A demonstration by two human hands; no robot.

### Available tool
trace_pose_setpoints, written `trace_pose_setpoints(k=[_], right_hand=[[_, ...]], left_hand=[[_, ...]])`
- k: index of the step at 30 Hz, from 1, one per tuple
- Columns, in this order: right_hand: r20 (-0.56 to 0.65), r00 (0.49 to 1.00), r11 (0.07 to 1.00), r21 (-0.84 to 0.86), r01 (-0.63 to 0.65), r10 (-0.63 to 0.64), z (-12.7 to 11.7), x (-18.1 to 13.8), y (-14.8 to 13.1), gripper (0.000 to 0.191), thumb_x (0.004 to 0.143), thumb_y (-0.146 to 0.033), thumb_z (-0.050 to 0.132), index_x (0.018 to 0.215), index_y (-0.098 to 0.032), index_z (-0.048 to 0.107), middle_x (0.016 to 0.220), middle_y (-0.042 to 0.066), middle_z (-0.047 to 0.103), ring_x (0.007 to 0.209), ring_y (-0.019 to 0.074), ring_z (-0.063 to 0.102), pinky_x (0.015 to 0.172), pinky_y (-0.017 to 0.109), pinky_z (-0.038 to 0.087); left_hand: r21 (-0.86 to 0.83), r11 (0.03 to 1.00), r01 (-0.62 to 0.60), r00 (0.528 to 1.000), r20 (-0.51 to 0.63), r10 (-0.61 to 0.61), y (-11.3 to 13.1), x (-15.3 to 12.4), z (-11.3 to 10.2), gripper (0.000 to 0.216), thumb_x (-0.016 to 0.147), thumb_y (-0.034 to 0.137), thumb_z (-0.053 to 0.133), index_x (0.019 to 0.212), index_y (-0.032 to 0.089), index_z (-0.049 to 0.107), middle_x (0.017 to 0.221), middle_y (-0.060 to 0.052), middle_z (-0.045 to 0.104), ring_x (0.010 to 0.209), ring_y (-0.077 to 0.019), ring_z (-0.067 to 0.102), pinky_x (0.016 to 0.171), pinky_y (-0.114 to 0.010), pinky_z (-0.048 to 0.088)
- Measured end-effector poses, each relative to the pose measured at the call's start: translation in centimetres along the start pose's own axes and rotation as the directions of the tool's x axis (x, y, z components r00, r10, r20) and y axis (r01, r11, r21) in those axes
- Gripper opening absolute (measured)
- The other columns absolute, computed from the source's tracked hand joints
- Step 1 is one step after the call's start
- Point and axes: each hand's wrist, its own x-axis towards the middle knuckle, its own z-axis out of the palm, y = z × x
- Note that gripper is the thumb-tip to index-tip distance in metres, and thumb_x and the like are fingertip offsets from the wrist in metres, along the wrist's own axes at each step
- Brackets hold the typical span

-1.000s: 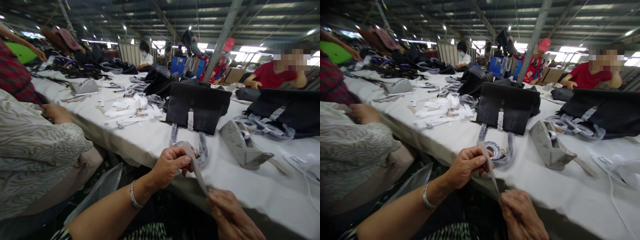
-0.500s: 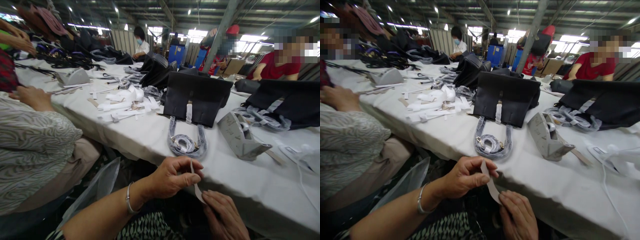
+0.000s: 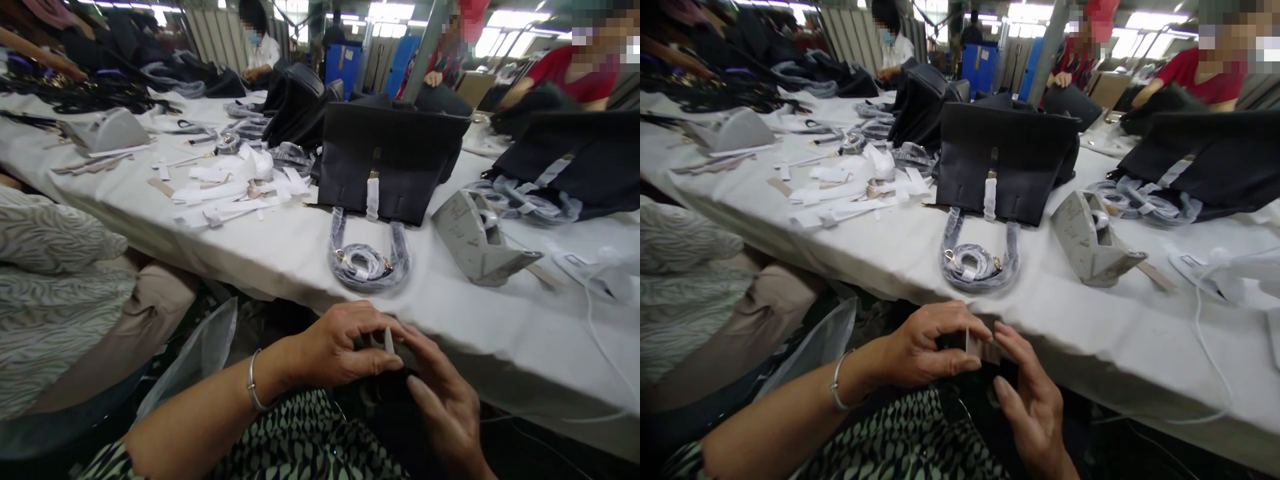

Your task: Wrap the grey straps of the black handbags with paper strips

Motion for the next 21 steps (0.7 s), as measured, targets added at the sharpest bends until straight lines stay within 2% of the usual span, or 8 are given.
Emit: trace_pose_setpoints(k=[2,4,6,8,10,16,21], right_hand=[[-0.053,0.994,0.967,0.241,-0.078,0.094,0.4,0.7,-1.7,0.053,0.092,-0.046,0.049,0.138,-0.02,0.046,0.142,0.015,0.047,0.13,0.0312,0.046,0.107,0.047,0.041],[-0.029,0.991,0.92,0.375,-0.114,0.134,1.0,1.8,-3.5,0.065,0.087,-0.057,0.052,0.139,-0.02,0.045,0.142,0.015,0.047,0.13,0.0324,0.045,0.108,0.049,0.039],[0.05,0.984,0.907,0.381,-0.179,0.173,1.7,2.9,-4.8,0.06,0.083,-0.052,0.062,0.134,-0.021,0.052,0.138,0.014,0.051,0.128,0.0312,0.048,0.108,0.047,0.04],[0.098,0.973,0.905,0.358,-0.229,0.208,2.4,3.5,-5.4,0.048,0.083,-0.041,0.066,0.126,-0.022,0.059,0.134,0.012,0.056,0.124,0.029,0.052,0.106,0.045,0.042],[0.103,0.972,0.893,0.385,-0.235,0.211,2.9,3.7,-5.4,0.04,0.084,-0.037,0.066,0.122,-0.022,0.062,0.132,0.011,0.058,0.123,0.0277,0.054,0.106,0.044,0.043],[0.118,0.968,0.812,0.528,-0.248,0.219,3.5,3.5,-4.8,0.039,0.08,-0.034,0.071,0.118,-0.026,0.065,0.131,0.009,0.059,0.123,0.0254,0.054,0.103,0.04,0.045],[0.083,0.977,0.833,0.511,-0.212,0.198,3.3,3.7,-4.9,0.036,0.076,-0.036,0.075,0.11,-0.027,0.069,0.129,0.008,0.061,0.122,0.0252,0.055,0.101,0.039,0.048]], left_hand=[[0.026,1.0,0.0,0.999,0.041,-0.001,0.0,0.0,0.1,0.026,0.087,0.029,0.063,0.105,0.011,0.066,0.086,-0.009,0.068,0.081,-0.0162,0.058,0.079,-0.027,0.046],[0.042,0.999,-0.005,0.997,0.075,0.002,0.0,-0.1,0.4,0.027,0.088,0.03,0.061,0.107,0.012,0.066,0.089,-0.01,0.068,0.085,-0.0182,0.059,0.083,-0.03,0.046],[0.027,1.0,-0.013,0.996,0.094,0.01,-0.2,-0.3,0.7,0.027,0.089,0.031,0.058,0.107,0.013,0.065,0.097,-0.012,0.068,0.094,-0.0207,0.061,0.089,-0.032,0.046],[0.006,1.0,-0.023,0.996,0.088,0.023,-0.4,-0.5,0.8,0.026,0.091,0.032,0.054,0.106,0.013,0.065,0.105,-0.014,0.067,0.102,-0.0222,0.06,0.093,-0.034,0.046],[0.01,1.0,-0.025,0.997,0.078,0.024,-0.6,-0.7,0.8,0.027,0.092,0.032,0.053,0.107,0.013,0.064,0.108,-0.015,0.067,0.105,-0.0225,0.06,0.095,-0.035,0.046],[0.047,0.999,-0.022,0.996,0.091,0.017,-1.1,-1.3,0.5,0.028,0.091,0.033,0.055,0.11,0.013,0.064,0.117,-0.016,0.065,0.114,-0.0237,0.058,0.1,-0.036,0.044],[-0.03,0.999,-0.029,0.995,0.099,0.032,-0.9,-1.3,0.3,0.031,0.091,0.03,0.057,0.117,0.015,0.063,0.118,-0.015,0.064,0.113,-0.0236,0.058,0.099,-0.036,0.045]])
